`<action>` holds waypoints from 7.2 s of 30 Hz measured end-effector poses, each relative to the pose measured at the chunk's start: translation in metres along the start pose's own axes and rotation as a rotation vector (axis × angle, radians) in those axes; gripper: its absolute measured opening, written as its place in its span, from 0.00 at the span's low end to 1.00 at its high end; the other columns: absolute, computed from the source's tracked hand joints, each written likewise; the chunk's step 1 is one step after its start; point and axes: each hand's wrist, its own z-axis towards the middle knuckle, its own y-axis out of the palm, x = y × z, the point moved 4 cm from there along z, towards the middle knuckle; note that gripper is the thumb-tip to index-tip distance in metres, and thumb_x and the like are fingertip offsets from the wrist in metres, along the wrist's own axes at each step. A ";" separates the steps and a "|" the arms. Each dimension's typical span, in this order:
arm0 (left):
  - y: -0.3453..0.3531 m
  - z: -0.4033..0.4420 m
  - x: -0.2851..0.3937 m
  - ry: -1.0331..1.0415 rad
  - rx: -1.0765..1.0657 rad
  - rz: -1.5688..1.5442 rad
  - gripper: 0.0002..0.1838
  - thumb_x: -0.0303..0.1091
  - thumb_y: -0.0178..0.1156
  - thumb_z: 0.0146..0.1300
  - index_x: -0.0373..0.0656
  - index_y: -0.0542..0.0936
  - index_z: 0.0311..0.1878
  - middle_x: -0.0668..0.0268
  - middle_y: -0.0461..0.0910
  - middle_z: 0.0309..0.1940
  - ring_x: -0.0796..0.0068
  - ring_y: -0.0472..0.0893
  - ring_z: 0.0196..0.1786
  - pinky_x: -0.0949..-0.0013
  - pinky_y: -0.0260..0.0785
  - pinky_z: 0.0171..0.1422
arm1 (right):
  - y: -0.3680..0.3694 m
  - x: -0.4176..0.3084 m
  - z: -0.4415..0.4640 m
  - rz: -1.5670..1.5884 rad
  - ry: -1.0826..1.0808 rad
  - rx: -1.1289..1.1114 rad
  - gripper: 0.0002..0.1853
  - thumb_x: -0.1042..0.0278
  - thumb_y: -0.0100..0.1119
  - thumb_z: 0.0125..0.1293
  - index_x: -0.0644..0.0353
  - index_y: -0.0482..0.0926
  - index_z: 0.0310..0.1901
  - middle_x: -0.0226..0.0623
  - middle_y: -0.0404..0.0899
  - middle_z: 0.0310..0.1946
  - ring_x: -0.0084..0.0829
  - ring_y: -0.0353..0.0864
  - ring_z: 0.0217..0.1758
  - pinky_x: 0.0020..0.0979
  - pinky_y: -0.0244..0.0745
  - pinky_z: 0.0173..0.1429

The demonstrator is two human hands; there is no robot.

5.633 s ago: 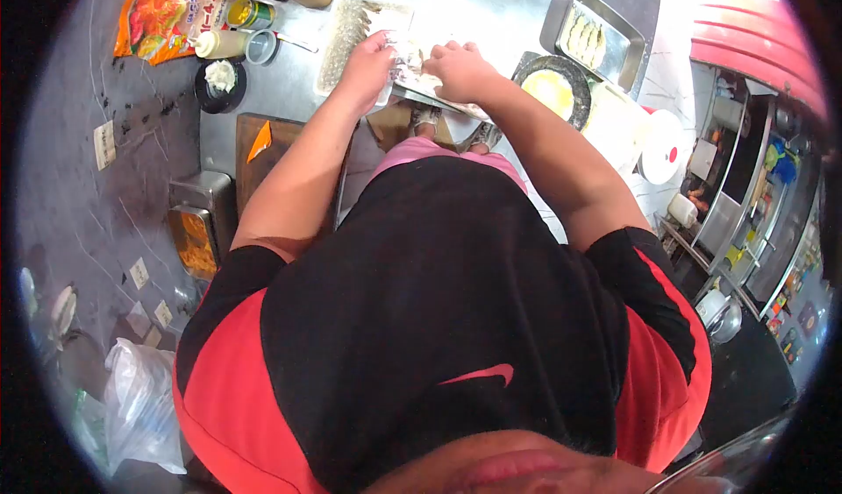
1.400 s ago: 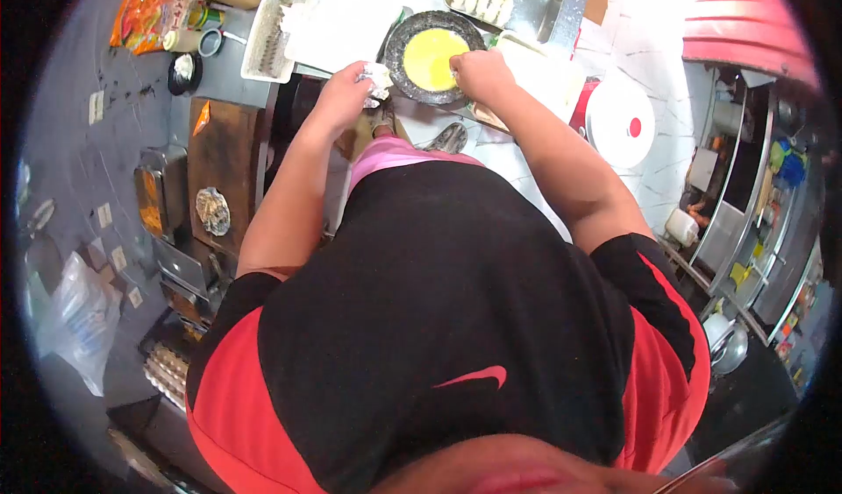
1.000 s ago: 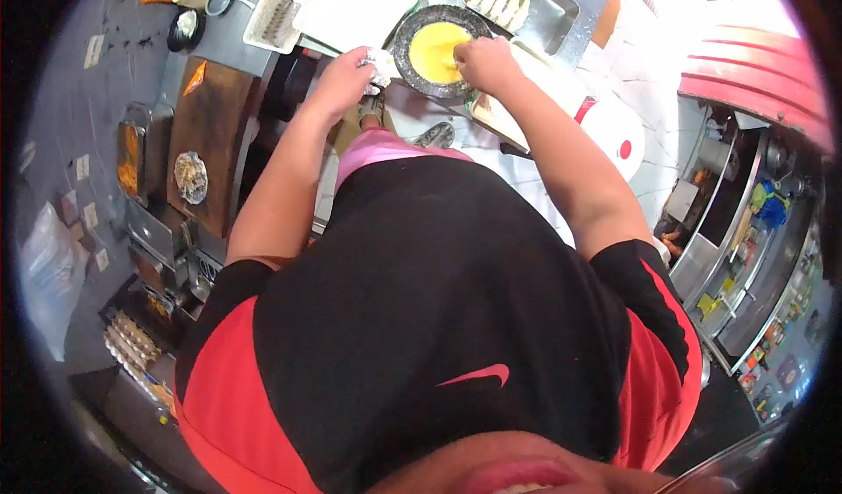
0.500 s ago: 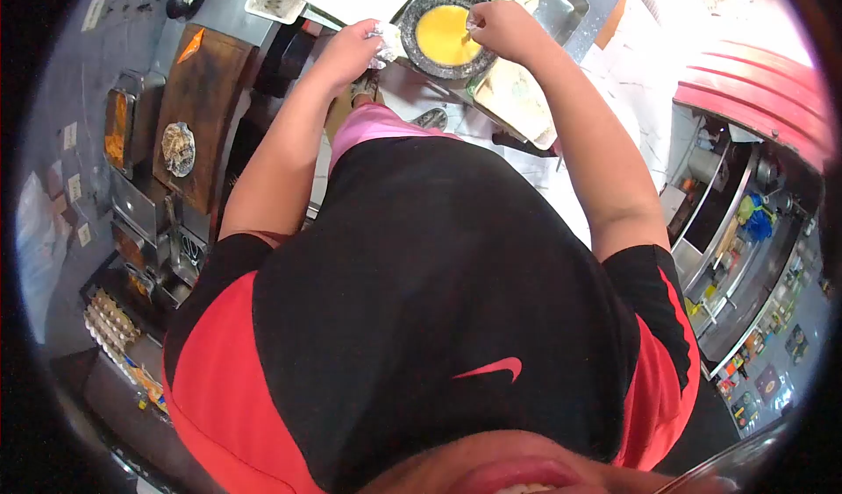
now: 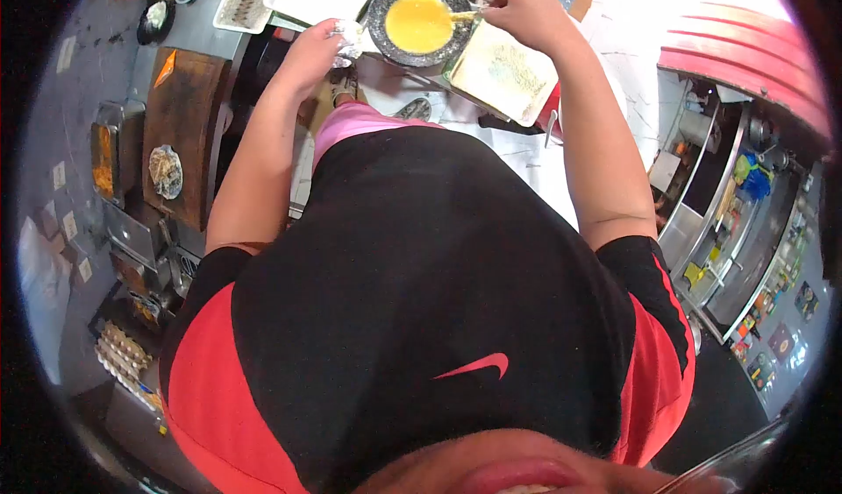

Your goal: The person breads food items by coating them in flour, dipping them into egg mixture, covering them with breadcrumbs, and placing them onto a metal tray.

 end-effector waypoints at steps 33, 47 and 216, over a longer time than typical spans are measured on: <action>-0.001 0.021 0.002 -0.057 -0.105 0.046 0.21 0.25 0.51 0.80 0.34 0.81 0.71 0.61 0.88 0.59 0.73 0.86 0.59 0.65 0.78 0.67 | 0.171 0.059 -0.070 0.284 0.279 -0.063 0.21 0.73 0.54 0.65 0.69 0.90 0.54 0.69 0.89 0.52 0.63 0.90 0.60 0.53 0.82 0.71; -0.005 0.011 0.005 -0.012 -0.130 -0.095 0.21 0.25 0.51 0.81 0.33 0.80 0.72 0.62 0.88 0.60 0.74 0.87 0.59 0.66 0.79 0.67 | 0.180 0.130 -0.066 0.158 0.588 0.208 0.34 0.49 0.70 0.67 0.70 0.82 0.66 0.72 0.81 0.65 0.65 0.81 0.73 0.54 0.77 0.78; -0.052 0.031 0.039 -0.139 -0.031 -0.043 0.20 0.25 0.53 0.81 0.35 0.83 0.70 0.62 0.90 0.59 0.68 0.89 0.59 0.62 0.81 0.65 | 0.091 0.153 -0.011 0.143 0.406 0.063 0.24 0.60 0.66 0.65 0.71 0.86 0.56 0.68 0.88 0.53 0.65 0.87 0.62 0.54 0.80 0.68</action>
